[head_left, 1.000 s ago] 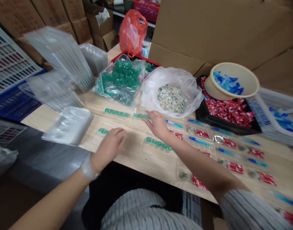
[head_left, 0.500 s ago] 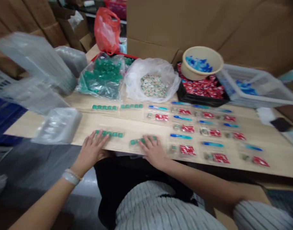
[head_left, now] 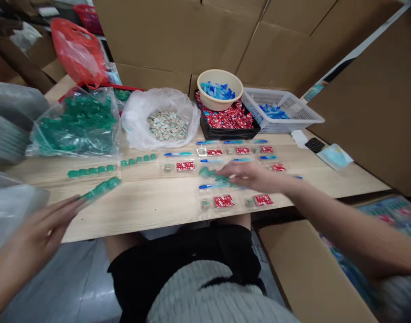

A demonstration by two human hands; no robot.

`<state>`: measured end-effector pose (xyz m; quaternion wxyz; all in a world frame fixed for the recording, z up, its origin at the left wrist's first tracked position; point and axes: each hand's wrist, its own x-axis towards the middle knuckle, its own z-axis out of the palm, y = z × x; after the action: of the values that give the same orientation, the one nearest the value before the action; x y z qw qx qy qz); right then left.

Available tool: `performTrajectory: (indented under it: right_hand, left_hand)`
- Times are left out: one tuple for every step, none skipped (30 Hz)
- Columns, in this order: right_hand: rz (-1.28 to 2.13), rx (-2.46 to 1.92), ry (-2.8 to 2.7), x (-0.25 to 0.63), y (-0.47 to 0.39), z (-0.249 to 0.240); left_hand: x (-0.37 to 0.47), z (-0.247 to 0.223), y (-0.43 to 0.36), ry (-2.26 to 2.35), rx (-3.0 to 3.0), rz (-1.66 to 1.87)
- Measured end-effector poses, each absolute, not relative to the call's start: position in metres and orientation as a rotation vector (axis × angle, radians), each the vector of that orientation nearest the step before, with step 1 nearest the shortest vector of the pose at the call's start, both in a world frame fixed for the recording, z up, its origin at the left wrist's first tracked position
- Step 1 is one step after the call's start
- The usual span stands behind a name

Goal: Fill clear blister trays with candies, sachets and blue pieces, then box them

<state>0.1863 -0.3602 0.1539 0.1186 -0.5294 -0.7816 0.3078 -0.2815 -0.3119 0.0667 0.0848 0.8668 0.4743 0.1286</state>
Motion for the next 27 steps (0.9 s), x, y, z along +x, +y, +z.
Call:
performTrajectory:
  right_hand:
    - [1.059,-1.6,-2.208,0.204,-0.348,0.158]
    - [1.207,-1.645,-2.13,0.219,-0.335,0.159]
    - [1.335,-1.68,-2.061,0.229,-0.323,0.158]
    - [1.426,-1.707,-2.006,0.237,-0.312,0.157]
    - [1.482,-1.735,-1.961,0.244,-0.304,0.155]
    - [1.519,-1.767,-1.922,0.249,-0.298,0.153]
    - [1.553,-1.801,-1.883,0.255,-0.295,0.152]
    - [1.596,-1.826,-1.842,0.262,-0.293,0.151]
    - [1.652,-1.836,-1.795,0.27,-0.293,0.15]
    - [1.715,-1.827,-1.745,0.278,-0.294,0.149]
    - [1.772,-1.803,-1.699,0.286,-0.294,0.148]
    - [1.82,-1.77,-1.662,0.294,-0.294,0.146]
    - [1.856,-1.742,-1.635,0.301,-0.293,0.143]
    - [1.886,-1.72,-1.623,0.307,-0.29,0.14]
    - [1.906,-1.7,-1.624,0.311,-0.287,0.136]
    - [1.923,-1.683,-1.636,0.315,-0.283,0.132]
    - [1.936,-1.673,-1.651,0.317,-0.278,0.128]
    - [1.946,-1.67,-1.664,0.319,-0.272,0.124]
    - [1.953,-1.671,-1.669,0.321,-0.267,0.121]
    - [1.962,-1.673,-1.669,0.323,-0.262,0.118]
    - [1.966,-1.676,-1.664,0.324,-0.257,0.117]
    - [1.958,-1.681,-1.656,0.326,-0.252,0.116]
    - [1.938,-1.687,-1.652,0.328,-0.248,0.115]
    - [1.916,-1.695,-1.651,0.329,-0.244,0.115]
    - [1.897,-1.703,-1.655,0.331,-0.241,0.115]
    - [1.889,-1.711,-1.661,0.333,-0.238,0.114]
    - [1.892,-1.719,-1.663,0.335,-0.236,0.114]
  left_hand:
    - [-0.265,0.081,-0.303,1.518,2.496,0.467]
    - [-0.245,0.094,-0.292,1.531,2.422,0.441]
    - [-0.222,0.106,-0.28,1.527,2.362,0.422]
    - [-0.198,0.115,-0.266,1.467,2.32,0.403]
    - [-0.173,0.122,-0.25,1.326,2.27,0.317]
    - [-0.148,0.127,-0.233,1.203,2.191,0.264]
    - [-0.123,0.129,-0.216,1.107,2.126,0.138]
    - [-0.1,0.129,-0.198,1.065,2.052,0.012]
    - [-0.078,0.128,-0.18,1.014,1.948,-0.132]
    - [-0.058,0.124,-0.164,1.0,1.824,-0.281]
    - [-0.04,0.12,-0.148,1.023,1.735,-0.4]
    - [-0.024,0.114,-0.134,1.034,1.696,-0.504]
    - [-0.011,0.108,-0.122,1.057,1.719,-0.572]
    - [0.0,0.102,-0.113,1.084,1.787,-0.597]
    - [0.009,0.095,-0.107,1.107,1.874,-0.597]
    - [0.015,0.089,-0.103,1.131,1.966,-0.571]
    - [0.018,0.084,-0.102,1.15,2.049,-0.531]
    - [0.018,0.08,-0.103,1.165,2.115,-0.49]
    - [0.015,0.076,-0.105,1.174,2.165,-0.459]
    - [0.011,0.074,-0.11,1.181,2.21,-0.425]
    - [0.005,0.072,-0.115,1.188,2.263,-0.385]
    - [-0.001,0.071,-0.122,1.203,2.327,-0.347]
    - [-0.008,0.071,-0.128,1.223,2.403,-0.316]
    - [-0.013,0.07,-0.136,1.26,2.488,-0.287]
    - [-0.018,0.069,-0.144,1.311,2.577,-0.252]
    - [-0.021,0.068,-0.152,1.355,2.666,-0.207]
    - [-0.023,0.065,-0.16,1.36,2.746,-0.155]
